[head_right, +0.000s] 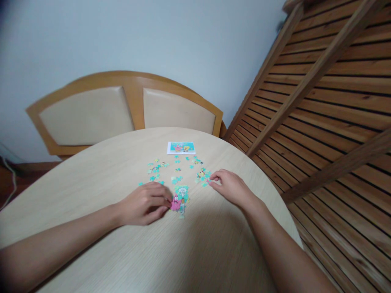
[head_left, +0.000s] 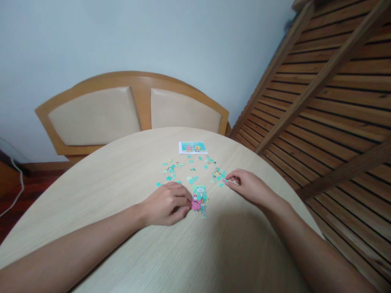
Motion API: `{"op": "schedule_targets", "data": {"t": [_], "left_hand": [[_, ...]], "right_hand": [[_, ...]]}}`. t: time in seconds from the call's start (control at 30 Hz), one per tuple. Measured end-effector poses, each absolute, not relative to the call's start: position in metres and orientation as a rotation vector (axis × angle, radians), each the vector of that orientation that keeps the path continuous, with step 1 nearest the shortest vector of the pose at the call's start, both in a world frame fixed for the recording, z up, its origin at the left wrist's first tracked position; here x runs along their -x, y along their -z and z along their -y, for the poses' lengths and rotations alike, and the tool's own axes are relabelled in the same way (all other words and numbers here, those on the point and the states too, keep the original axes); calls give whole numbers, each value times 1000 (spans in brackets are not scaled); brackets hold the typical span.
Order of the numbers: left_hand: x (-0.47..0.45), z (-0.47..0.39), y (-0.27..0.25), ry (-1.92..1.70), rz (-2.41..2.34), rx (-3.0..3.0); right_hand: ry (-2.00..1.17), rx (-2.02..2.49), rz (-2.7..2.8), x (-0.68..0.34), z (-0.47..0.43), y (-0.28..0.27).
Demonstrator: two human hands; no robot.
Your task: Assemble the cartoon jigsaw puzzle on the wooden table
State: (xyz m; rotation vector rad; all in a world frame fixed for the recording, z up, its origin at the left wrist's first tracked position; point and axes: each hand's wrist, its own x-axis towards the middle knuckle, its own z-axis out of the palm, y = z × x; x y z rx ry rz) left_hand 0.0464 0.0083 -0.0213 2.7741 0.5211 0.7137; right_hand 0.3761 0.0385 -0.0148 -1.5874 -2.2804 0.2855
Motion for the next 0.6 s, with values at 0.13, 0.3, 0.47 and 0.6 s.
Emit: {"op": "schedule_targets", "data": {"t": [0.13,0.3,0.47,0.6], "left_hand": [[-47,-8,20,-717,-518,-2787],[-47,-8,20,-707,-523,-2784],[-47,-8,22,-710,-510,-2783],[-47,-8,22,-716,-498,-2785]], "right_hand": [[-322,1606,2233,-378,-40,20],[-332,1533,2231,-377,-42,24],[-340,1521,2233,-377,-41,23],[-341,1543,2227,-377,-41,22]]}}
